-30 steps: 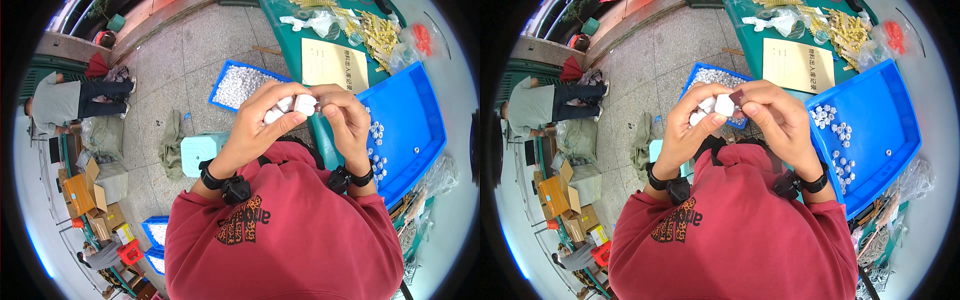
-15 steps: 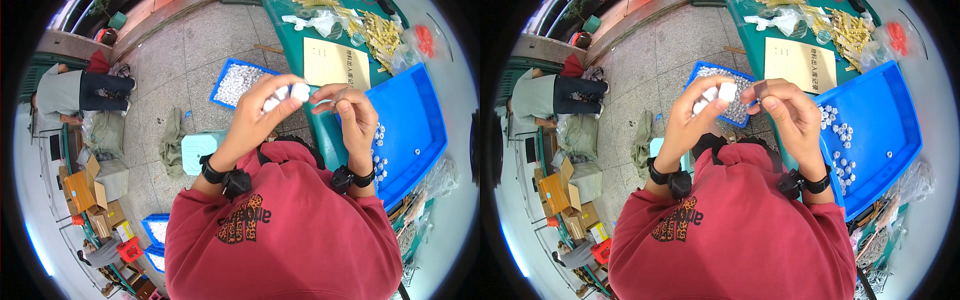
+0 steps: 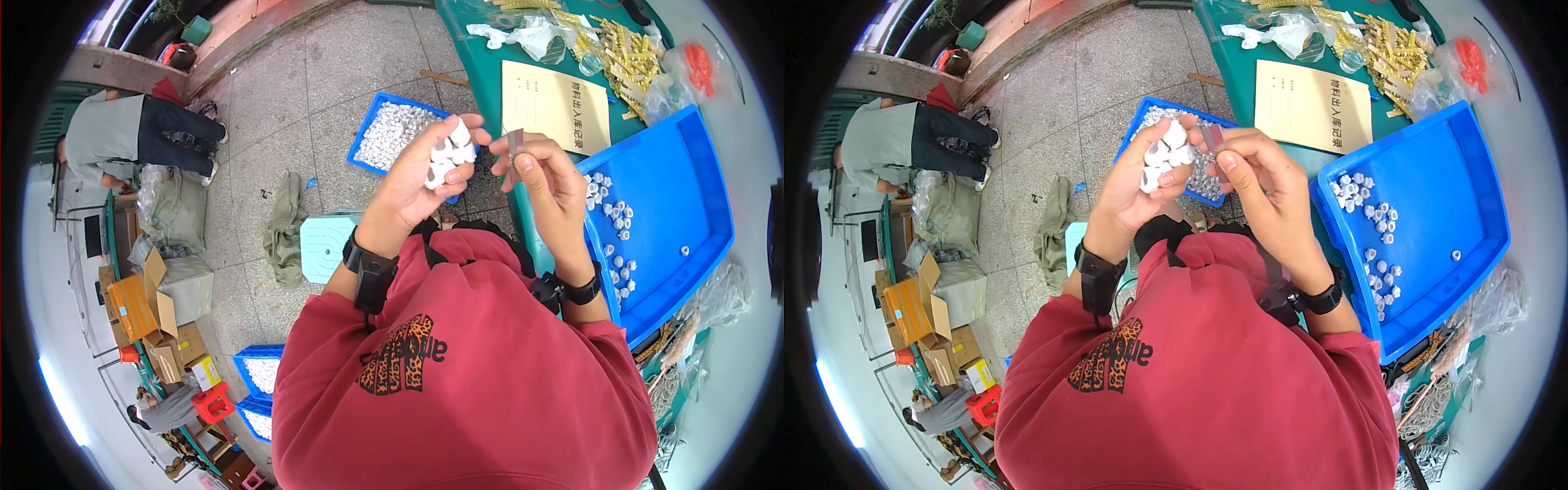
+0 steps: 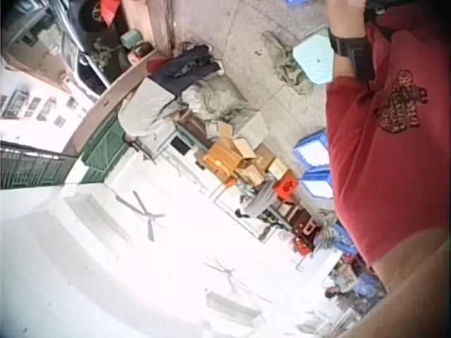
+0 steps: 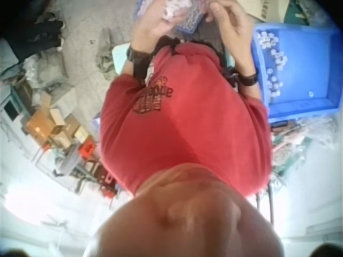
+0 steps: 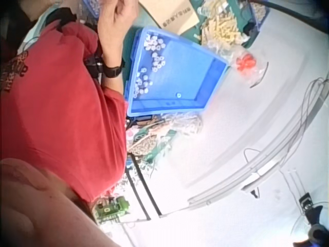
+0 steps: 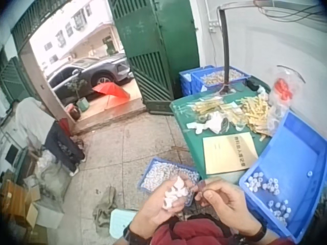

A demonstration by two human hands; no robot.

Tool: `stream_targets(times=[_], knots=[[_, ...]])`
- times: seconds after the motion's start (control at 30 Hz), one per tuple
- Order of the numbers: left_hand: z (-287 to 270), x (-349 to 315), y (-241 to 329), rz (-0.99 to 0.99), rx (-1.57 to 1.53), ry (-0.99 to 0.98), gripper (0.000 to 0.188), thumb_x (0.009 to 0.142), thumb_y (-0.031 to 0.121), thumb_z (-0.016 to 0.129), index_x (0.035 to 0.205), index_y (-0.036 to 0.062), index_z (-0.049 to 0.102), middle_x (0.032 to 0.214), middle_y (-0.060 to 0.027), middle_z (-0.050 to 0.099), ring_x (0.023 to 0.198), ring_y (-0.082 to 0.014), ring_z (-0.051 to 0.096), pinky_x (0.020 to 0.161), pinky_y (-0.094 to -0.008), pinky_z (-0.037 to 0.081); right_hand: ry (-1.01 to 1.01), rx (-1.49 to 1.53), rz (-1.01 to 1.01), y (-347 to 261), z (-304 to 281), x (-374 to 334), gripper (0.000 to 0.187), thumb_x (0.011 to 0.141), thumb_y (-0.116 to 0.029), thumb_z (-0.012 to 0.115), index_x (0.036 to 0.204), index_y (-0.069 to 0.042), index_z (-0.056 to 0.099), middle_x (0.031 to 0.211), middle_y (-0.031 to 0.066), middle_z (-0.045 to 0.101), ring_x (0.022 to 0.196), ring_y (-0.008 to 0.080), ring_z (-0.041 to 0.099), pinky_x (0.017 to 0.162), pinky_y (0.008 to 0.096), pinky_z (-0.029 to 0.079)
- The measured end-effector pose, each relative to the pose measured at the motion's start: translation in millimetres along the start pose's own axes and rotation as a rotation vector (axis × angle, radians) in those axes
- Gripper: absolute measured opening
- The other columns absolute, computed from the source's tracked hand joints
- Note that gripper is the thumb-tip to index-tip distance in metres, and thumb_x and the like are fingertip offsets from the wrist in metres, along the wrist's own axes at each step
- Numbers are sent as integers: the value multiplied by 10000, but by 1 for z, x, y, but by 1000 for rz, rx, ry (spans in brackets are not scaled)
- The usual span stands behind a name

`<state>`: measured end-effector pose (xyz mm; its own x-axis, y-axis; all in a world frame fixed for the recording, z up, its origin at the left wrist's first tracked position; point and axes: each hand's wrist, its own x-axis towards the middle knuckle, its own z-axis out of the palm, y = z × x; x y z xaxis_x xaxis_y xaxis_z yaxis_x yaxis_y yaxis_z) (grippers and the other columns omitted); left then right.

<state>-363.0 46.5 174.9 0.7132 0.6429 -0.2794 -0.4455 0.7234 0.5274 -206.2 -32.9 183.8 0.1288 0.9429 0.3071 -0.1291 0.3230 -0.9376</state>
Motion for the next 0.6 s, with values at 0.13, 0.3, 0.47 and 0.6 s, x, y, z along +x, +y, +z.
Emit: stream_targets(times=[0.13, 0.3, 0.47, 0.6], knots=[[8, 0, -8, -17, 1, -73, 422, 907, 259, 457, 1259, 30, 412, 850, -19, 507, 520, -59, 417, 373, -164, 306, 10, -127, -17, -2, 4, 4, 101, 893, -74, 502, 900, 21, 536, 951, 75, 546, 744, 89, 526, 616, 211, 440], [21, -7, -19, 58, 221, 9, 422, 914, 244, 472, 1278, 42, 406, 805, -8, 486, 533, -35, 413, 385, -157, 305, -8, -99, 110, -2, 2, 2, 107, 890, -69, 504, 894, 35, 531, 936, 75, 552, 745, 89, 526, 633, 211, 445], [20, -13, -22, 129, 318, 47, 362, 894, 222, 525, 1187, 20, 457, 765, -6, 500, 518, -33, 424, 386, -155, 312, -8, -134, -24, -6, 0, -3, 107, 894, -65, 492, 903, 34, 534, 935, 75, 558, 787, 98, 537, 640, 215, 451], [28, -25, -17, 283, 592, 13, 286, 843, 197, 610, 1066, 37, 528, 850, -7, 515, 638, -56, 471, 516, -172, 360, 53, -30, -123, -17, 2, -2, 100, 892, -47, 484, 916, 25, 549, 996, 100, 546, 835, 117, 543, 666, 227, 463]])
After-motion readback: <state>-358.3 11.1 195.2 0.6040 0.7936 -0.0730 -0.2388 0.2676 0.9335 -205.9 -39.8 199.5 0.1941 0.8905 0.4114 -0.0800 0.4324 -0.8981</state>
